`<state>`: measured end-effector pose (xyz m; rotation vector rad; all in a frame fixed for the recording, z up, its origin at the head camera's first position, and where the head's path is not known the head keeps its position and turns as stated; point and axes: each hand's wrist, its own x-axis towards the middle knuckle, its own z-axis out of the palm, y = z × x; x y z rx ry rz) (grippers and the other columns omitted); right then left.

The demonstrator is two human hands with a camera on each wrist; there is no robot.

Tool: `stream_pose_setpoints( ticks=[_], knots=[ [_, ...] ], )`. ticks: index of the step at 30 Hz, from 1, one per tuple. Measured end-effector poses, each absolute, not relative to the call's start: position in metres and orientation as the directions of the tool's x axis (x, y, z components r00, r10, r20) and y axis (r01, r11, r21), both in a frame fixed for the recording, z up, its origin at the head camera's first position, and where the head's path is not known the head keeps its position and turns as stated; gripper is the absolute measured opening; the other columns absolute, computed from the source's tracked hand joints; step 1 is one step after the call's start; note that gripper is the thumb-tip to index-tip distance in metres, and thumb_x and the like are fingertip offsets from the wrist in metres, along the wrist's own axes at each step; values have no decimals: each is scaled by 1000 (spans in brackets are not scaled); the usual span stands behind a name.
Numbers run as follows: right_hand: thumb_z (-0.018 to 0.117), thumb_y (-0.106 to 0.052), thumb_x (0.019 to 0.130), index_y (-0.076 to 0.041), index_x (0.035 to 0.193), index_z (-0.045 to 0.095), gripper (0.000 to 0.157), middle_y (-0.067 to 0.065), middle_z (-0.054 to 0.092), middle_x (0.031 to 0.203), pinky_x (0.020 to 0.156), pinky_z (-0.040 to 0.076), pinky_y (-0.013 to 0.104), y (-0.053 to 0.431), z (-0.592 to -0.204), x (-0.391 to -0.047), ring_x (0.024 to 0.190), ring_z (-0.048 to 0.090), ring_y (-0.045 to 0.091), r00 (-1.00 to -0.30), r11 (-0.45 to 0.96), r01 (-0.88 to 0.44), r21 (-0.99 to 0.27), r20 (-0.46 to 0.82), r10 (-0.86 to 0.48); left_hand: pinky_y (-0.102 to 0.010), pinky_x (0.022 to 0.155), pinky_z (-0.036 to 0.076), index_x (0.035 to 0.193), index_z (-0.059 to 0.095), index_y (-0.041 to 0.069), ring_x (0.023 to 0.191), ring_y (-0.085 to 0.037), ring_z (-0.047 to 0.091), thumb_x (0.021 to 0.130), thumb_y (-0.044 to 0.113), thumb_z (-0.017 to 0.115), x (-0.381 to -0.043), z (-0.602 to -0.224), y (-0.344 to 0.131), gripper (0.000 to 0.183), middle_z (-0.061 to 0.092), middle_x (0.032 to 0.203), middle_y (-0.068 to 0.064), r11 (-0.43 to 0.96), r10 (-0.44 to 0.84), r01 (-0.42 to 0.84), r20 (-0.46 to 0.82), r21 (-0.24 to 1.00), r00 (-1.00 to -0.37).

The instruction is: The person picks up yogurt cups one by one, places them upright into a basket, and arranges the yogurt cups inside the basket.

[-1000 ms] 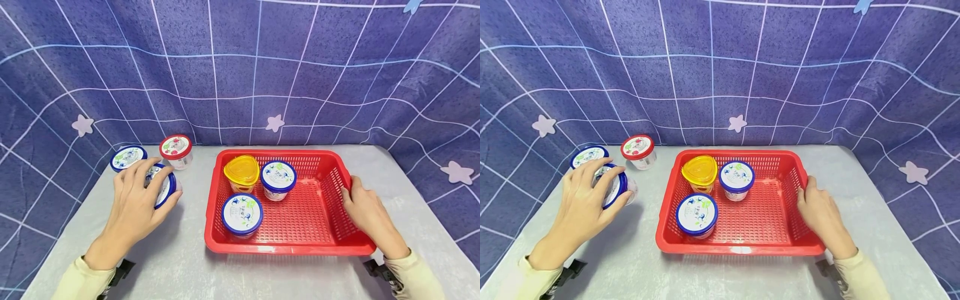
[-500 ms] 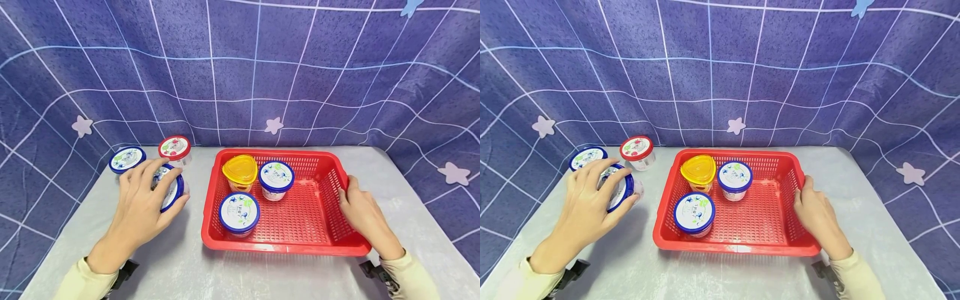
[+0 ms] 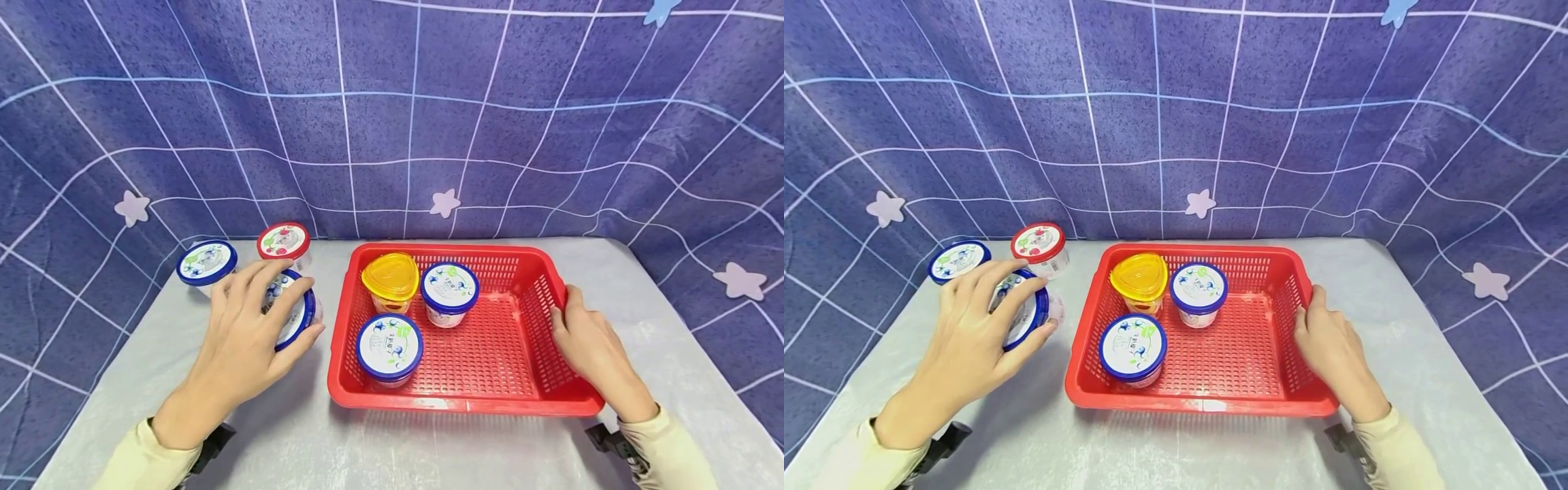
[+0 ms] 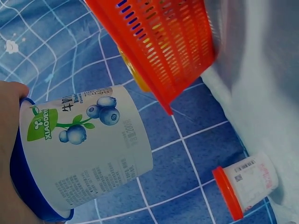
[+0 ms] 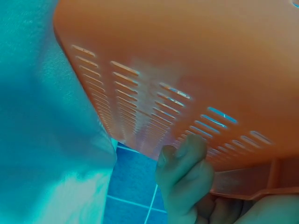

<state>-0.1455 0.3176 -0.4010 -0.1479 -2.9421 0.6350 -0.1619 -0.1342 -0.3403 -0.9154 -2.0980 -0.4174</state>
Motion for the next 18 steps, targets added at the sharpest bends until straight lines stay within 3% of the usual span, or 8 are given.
stream_pose_setpoints(
  ticks=[18],
  knots=[
    [44, -20, 102, 11, 139, 34, 49, 36, 62, 93, 57, 47, 59, 317, -404, -144, 75, 65, 46, -981, 920, 69, -385, 143, 133, -61, 85, 29, 121, 65, 7, 117, -45, 47, 97, 51, 52, -158, -331, -121, 51, 53, 130, -25, 664, 476, 748, 785, -25, -397]
  ],
)
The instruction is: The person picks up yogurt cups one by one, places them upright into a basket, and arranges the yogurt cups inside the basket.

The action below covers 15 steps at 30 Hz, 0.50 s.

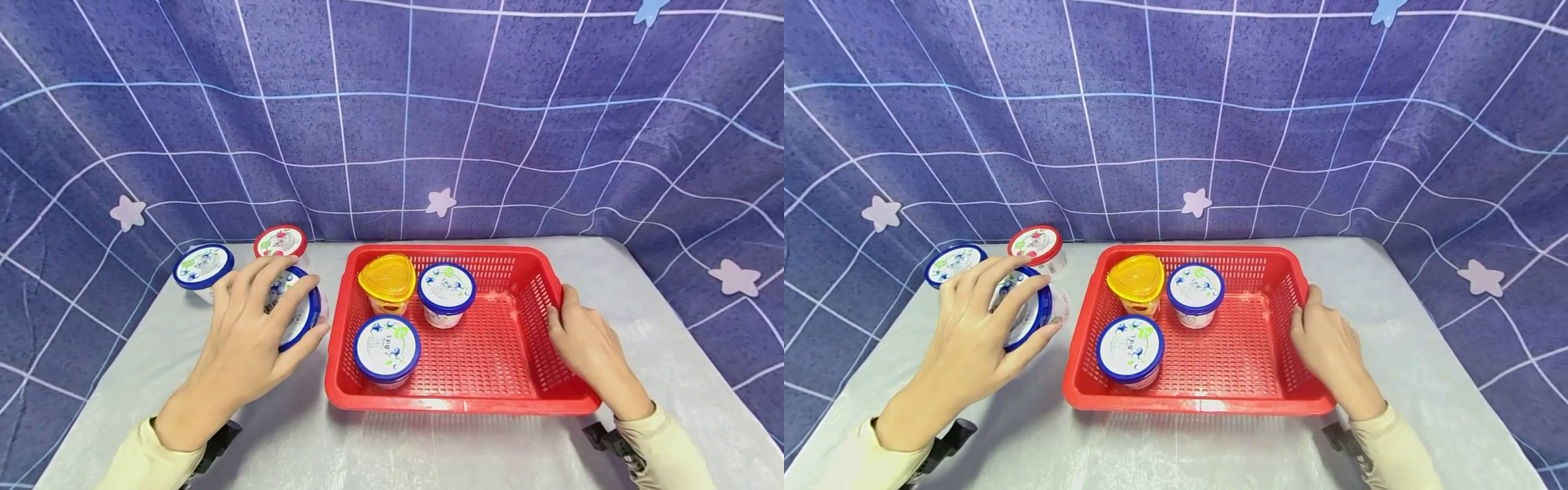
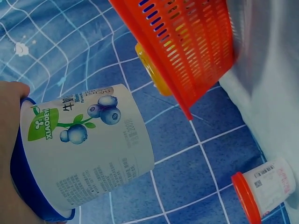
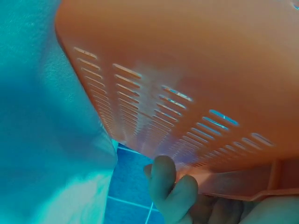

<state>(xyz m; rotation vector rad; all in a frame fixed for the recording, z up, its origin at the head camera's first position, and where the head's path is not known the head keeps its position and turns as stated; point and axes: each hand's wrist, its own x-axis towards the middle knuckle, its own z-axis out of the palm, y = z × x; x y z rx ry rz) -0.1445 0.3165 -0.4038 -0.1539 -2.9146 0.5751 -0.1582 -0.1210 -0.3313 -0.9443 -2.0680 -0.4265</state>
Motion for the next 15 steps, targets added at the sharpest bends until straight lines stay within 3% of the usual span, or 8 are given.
stream_pose_setpoints(
  ticks=[15],
  knots=[
    [44, -20, 101, 12, 142, 32, 53, 35, 62, 92, 56, 48, 56, 316, -402, -145, 68, 64, 39, -982, 914, 82, -396, 123, 142, -60, 85, 31, 120, 66, 7, 118, -45, 49, 98, 50, 52, -158, -318, -100, 50, 55, 128, -25, 588, 523, 805, 794, -73, -310]
  ],
)
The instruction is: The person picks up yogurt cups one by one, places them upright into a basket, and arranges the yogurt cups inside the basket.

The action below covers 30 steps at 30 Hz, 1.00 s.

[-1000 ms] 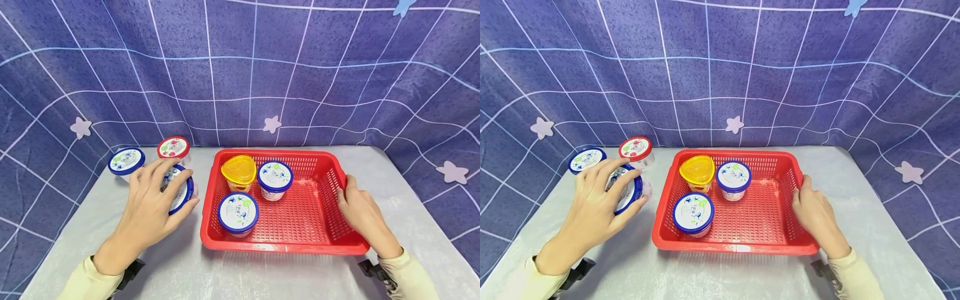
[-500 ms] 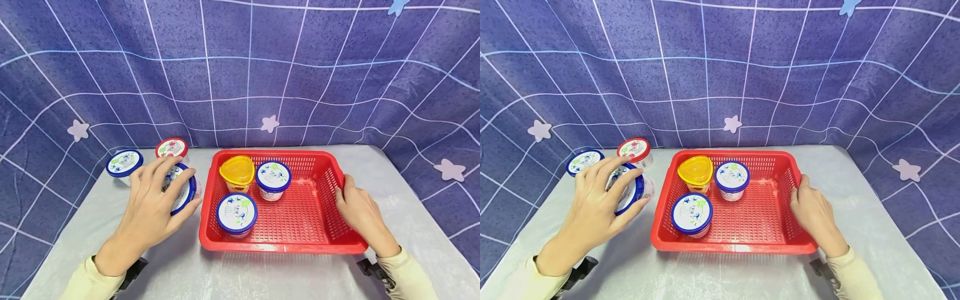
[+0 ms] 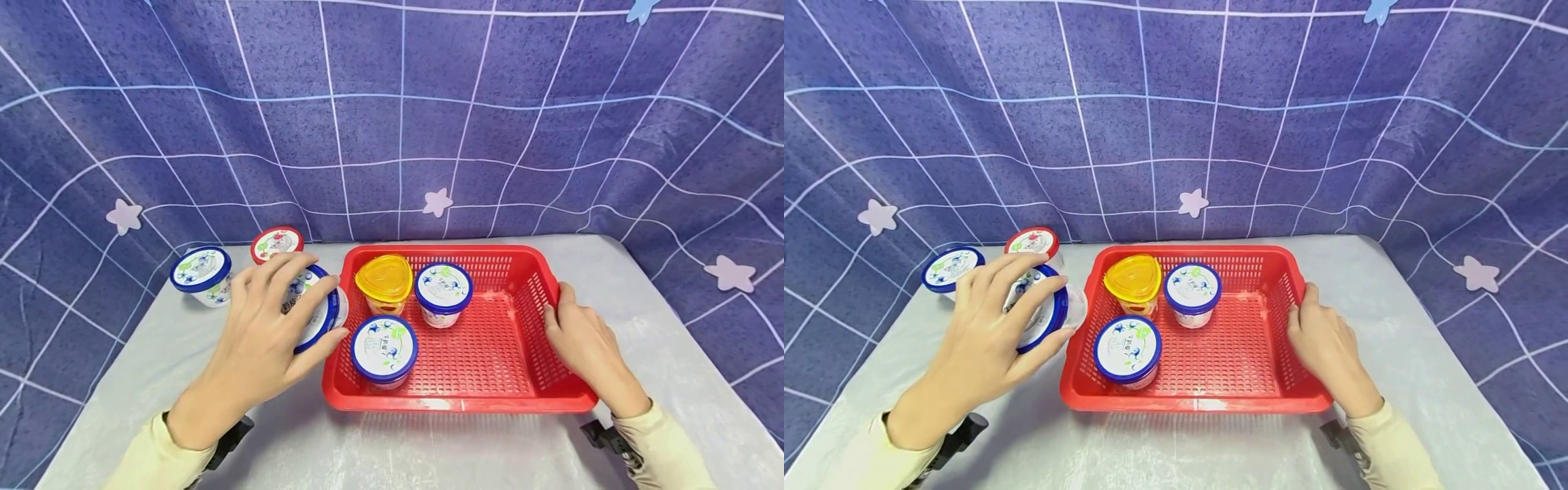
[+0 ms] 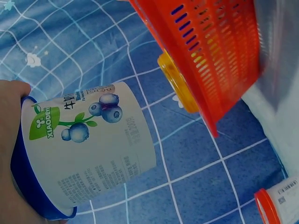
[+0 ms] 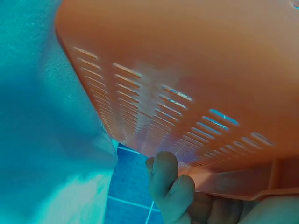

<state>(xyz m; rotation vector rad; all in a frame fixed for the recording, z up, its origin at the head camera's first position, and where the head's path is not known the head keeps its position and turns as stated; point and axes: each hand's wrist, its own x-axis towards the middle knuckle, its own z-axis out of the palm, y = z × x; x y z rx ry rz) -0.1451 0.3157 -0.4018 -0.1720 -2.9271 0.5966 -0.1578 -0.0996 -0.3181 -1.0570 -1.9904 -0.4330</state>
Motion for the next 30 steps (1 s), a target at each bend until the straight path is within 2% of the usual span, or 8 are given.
stream_pose_setpoints(
  ticks=[6, 16, 22, 30],
  knots=[
    [44, -20, 101, 12, 141, 33, 52, 33, 62, 89, 55, 48, 55, 316, -403, -145, 67, 63, 39, -982, 916, 78, -395, 128, 139, -62, 89, 32, 121, 65, 7, 119, -45, 49, 98, 48, 51, -158, -317, -92, 48, 55, 127, -25, 548, 563, 832, 775, -90, -287],
    [45, -18, 101, 12, 139, 34, 51, 38, 61, 92, 57, 47, 60, 316, -403, -146, 71, 64, 47, -977, 921, 71, -382, 157, 141, -60, 92, 33, 122, 64, 7, 124, -43, 46, 99, 48, 51, -161, -312, -76, 49, 53, 131, -23, 483, 613, 871, 745, -89, -263],
    [46, -18, 100, 13, 139, 34, 51, 36, 61, 91, 56, 48, 58, 315, -404, -147, 69, 64, 43, -980, 920, 70, -385, 144, 135, -61, 97, 32, 123, 63, 9, 127, -42, 44, 99, 48, 51, -164, -313, -70, 48, 52, 135, -22, 467, 632, 880, 729, -86, -263],
    [46, -18, 101, 14, 142, 32, 54, 40, 61, 95, 60, 48, 61, 316, -403, -147, 73, 65, 46, -980, 919, 75, -387, 141, 140, -59, 97, 33, 124, 62, 10, 128, -41, 44, 100, 48, 48, -167, -313, -62, 48, 51, 135, -22, 440, 671, 891, 700, -113, -243]
  ],
)
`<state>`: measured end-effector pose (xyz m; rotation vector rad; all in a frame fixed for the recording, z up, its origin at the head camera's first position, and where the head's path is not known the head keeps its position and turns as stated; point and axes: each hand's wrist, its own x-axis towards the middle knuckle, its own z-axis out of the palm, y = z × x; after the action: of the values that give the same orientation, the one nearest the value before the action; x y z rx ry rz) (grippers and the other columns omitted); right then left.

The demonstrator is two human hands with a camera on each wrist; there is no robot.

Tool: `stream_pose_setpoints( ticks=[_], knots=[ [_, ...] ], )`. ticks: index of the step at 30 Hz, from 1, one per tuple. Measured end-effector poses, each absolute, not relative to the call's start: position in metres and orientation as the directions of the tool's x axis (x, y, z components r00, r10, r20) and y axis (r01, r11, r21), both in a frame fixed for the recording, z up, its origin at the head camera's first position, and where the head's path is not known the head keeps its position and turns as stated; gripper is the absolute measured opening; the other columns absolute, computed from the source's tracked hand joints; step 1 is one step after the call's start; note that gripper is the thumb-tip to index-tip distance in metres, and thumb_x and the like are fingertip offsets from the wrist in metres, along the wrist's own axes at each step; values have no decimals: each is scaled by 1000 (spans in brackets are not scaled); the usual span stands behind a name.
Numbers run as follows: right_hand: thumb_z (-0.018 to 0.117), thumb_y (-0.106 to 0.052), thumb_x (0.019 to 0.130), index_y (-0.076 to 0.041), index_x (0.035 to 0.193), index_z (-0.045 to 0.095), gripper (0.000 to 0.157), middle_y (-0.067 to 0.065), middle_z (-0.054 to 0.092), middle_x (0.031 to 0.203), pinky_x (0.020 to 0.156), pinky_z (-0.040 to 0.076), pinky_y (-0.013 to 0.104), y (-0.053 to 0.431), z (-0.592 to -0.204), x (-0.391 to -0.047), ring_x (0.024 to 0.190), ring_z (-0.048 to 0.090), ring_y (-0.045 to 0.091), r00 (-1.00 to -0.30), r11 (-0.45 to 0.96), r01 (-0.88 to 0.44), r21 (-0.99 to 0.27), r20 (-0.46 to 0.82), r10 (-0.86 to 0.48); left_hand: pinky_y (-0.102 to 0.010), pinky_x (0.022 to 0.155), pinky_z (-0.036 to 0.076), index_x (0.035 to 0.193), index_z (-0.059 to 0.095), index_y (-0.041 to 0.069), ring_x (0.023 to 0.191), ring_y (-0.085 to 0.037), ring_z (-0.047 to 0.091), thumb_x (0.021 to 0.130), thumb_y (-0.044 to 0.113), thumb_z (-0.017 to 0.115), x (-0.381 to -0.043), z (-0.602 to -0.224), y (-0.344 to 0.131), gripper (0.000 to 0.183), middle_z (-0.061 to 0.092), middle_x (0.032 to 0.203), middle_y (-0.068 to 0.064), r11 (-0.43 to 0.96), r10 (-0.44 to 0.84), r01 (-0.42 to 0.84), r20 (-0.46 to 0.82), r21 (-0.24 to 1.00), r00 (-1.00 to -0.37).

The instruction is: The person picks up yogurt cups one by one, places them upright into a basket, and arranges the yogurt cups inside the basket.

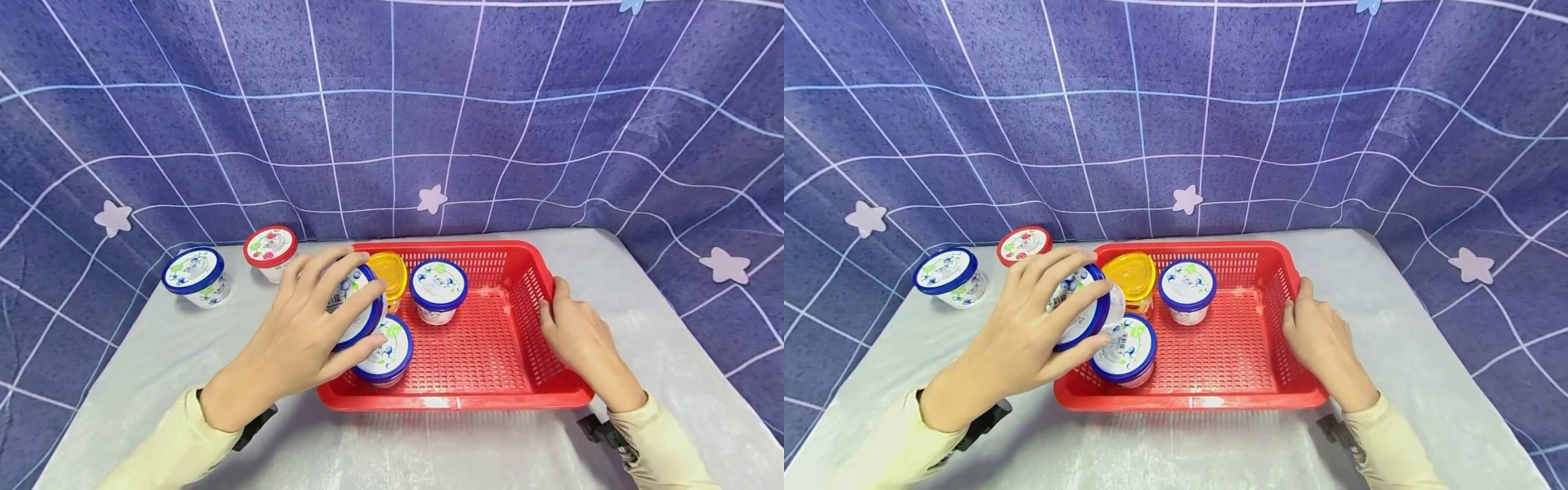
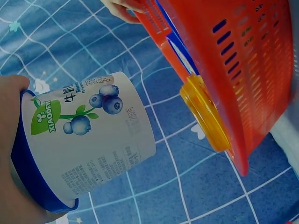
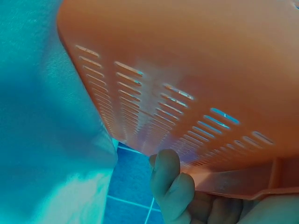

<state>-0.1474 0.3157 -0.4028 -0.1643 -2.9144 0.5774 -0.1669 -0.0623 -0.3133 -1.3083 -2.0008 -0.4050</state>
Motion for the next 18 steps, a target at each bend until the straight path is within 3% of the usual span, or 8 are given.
stream_pose_setpoints(
  ticks=[12, 18],
  knots=[
    [46, -19, 100, 13, 139, 34, 52, 35, 62, 90, 57, 48, 58, 317, -403, -147, 67, 64, 41, -978, 917, 60, -395, 161, 133, -58, 102, 32, 130, 59, 12, 131, -40, 41, 98, 48, 50, -170, -318, -42, 49, 50, 136, -19, 401, 724, 908, 650, -121, -233],
    [46, -19, 100, 13, 140, 34, 52, 33, 62, 88, 55, 48, 54, 318, -403, -146, 64, 63, 36, -979, 912, 66, -404, 150, 137, -58, 100, 34, 129, 59, 11, 129, -41, 44, 100, 47, 49, -171, -323, -31, 48, 51, 135, -20, 353, 730, 925, 659, -140, -179]
  ],
)
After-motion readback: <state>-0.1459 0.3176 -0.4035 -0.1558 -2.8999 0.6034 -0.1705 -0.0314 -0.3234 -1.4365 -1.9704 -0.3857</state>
